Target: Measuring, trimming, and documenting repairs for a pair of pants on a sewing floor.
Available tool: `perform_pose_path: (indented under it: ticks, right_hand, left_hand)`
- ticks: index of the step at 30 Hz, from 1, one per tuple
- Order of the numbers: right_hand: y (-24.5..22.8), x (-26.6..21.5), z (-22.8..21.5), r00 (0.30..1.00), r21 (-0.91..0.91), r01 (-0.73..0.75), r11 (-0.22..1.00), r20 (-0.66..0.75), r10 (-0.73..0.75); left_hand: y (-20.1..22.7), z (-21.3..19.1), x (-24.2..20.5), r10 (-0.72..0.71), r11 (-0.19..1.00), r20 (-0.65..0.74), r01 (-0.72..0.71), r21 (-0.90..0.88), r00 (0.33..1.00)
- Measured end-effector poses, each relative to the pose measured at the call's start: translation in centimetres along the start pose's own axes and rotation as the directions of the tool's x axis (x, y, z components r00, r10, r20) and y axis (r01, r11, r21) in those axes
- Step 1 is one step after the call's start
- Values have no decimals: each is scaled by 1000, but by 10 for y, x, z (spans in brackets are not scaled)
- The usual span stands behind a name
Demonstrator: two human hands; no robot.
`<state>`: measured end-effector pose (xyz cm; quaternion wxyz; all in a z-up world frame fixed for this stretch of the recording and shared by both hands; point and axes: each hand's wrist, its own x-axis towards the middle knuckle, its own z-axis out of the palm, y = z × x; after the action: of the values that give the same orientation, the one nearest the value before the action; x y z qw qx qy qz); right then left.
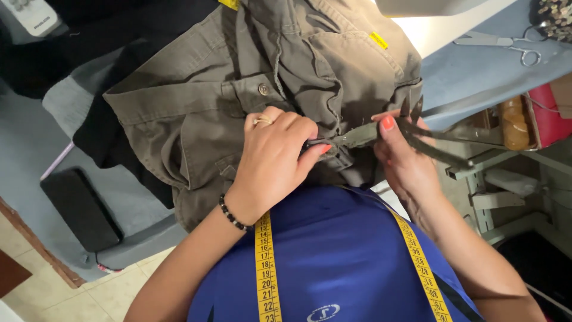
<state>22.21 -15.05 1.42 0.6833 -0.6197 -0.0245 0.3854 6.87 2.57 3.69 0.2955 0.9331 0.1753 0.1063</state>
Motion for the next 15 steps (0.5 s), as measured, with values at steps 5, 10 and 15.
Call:
perform_pose_path:
  ticks: [5,10,15]
  right_hand:
    - [-1,7,1,996,73,-83,994,-37,86]
    - [-30,-13,29,1000,-34,16,999,-2,-16]
    - [-68,-17,81,810,-347,342,873,579,-88]
  left_hand:
    - [6,-7,-7,41,994,-72,-34,104,997]
    - [12,-28,-21,79,989,-236,-47,137,968]
    - [18,-20,-23,-13,1000,-214,19,24,977]
